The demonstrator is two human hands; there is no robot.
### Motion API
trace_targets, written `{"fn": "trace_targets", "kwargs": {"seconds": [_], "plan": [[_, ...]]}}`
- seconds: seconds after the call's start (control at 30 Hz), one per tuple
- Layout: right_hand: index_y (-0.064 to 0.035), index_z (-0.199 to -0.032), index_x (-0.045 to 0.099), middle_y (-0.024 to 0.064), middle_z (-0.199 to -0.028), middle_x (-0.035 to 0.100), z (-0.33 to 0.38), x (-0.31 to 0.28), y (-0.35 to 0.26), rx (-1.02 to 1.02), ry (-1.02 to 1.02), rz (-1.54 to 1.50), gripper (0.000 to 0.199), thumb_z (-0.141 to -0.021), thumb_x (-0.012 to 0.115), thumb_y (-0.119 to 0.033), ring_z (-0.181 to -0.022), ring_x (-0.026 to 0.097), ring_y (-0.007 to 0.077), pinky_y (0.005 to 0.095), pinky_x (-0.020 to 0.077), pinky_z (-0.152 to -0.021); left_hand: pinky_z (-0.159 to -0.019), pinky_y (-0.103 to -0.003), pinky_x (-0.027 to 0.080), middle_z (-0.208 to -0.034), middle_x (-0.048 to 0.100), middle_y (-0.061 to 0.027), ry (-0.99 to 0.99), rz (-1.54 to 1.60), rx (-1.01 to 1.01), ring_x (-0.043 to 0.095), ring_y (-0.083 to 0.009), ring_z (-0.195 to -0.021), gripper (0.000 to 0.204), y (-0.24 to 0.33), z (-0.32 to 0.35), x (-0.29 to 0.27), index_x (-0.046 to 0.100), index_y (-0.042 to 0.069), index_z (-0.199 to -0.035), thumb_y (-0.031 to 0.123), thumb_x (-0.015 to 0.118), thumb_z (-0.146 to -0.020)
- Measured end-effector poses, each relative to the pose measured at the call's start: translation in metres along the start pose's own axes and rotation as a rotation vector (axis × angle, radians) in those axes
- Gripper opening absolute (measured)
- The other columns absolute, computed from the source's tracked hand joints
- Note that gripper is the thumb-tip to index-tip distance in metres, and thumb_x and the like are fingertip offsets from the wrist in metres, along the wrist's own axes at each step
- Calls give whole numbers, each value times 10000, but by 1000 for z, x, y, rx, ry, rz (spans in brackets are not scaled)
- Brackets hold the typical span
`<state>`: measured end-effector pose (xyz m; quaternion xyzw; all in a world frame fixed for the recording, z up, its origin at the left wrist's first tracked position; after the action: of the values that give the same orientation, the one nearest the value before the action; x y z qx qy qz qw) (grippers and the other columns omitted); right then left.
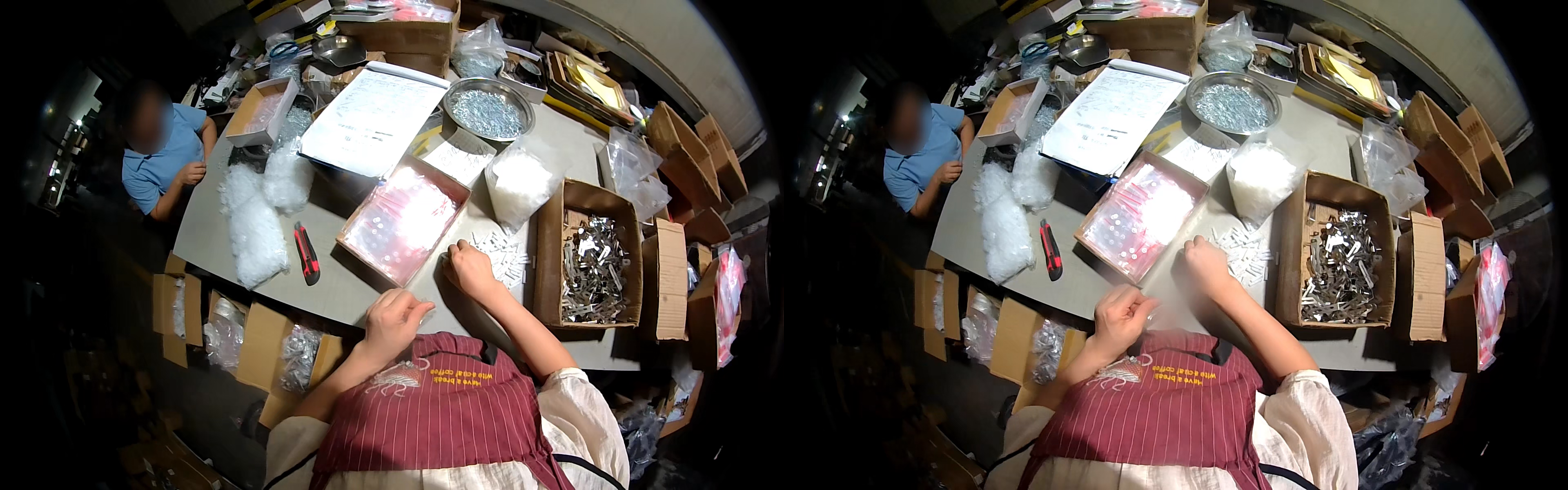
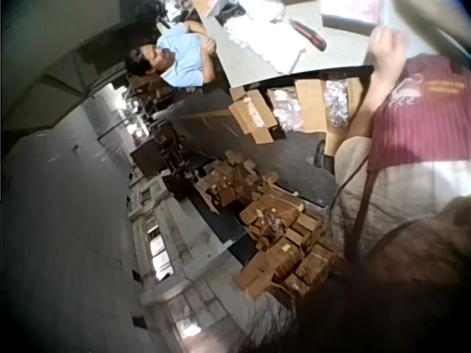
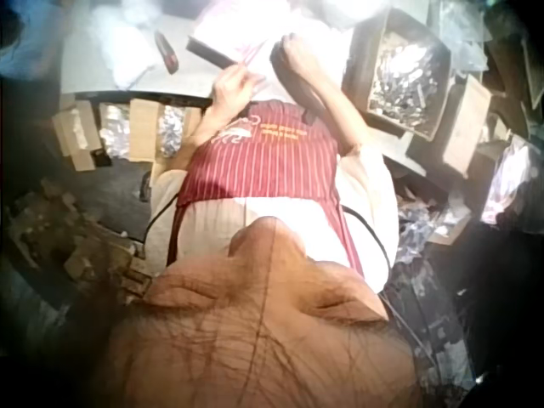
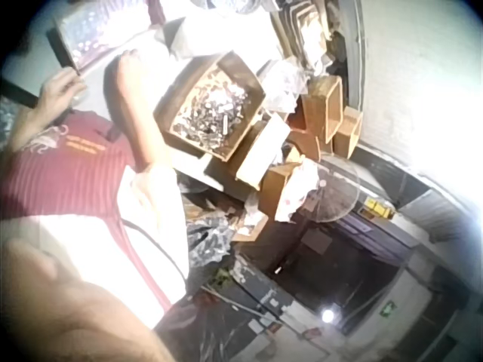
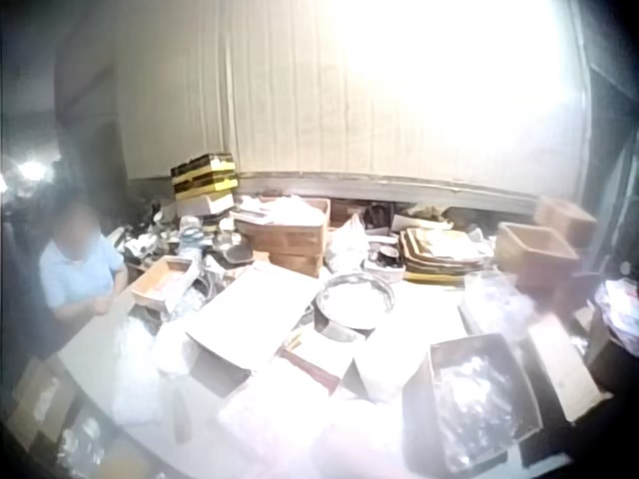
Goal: The person picks small metallic parts from a cardboard box and places them into a pink polka-dotted box. They handle the parts one by one and occasionally adjust the box position. A second person sits across the table and handles bubble wrap.
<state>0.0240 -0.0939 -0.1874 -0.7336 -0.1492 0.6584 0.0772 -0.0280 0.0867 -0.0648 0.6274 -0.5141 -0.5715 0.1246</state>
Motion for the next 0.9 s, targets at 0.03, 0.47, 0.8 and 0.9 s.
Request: {"fn": "trace_targets", "kwargs": {"seconds": [0.03,0.47,0.8,0.9], "plan": [[-20,-882,650,162,-879,628,0,2,-7,-16,-7,36,248,-821,737,-245,-805,659,369,455,550,-702,-641,-415,485,-781,616,-107,-11,9,-21,609,-324,-709,49,-2,0,2,678,28,-819,44,702,-859],[-33,-889,679,179,-926,647,26,-53,23,169,34,-357,255,-882,672,-287,-830,653,400,493,534,-750,-663,-407,488,-770,622,-89,11,9,101,613,-307,-740,207,12,-20,20,651,44,-785,158,823,-806],[-59,-962,651,110,-904,627,39,-14,-30,-257,14,-13,234,-773,716,-181,-856,646,297,412,505,-798,-741,-410,496,-864,631,-90,26,-59,64,609,-311,-840,308,-3,-11,10,655,53,-874,223,876,-743],[-46,-939,641,110,-860,611,40,-40,-26,-241,41,-168,228,-763,747,-147,-816,625,304,404,492,-775,-788,-426,498,-937,627,-115,9,-65,45,600,-340,-905,317,-8,-5,12,652,50,-946,218,853,-769]]}}
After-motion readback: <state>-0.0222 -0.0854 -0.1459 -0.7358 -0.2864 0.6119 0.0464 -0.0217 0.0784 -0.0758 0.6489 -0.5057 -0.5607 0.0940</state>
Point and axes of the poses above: each hand's wrist, its own z-axis away from the middle knuckle, its own x-axis out of the palm, y = z × x, the point moved 10 cm from there along -z, towards the middle knuckle
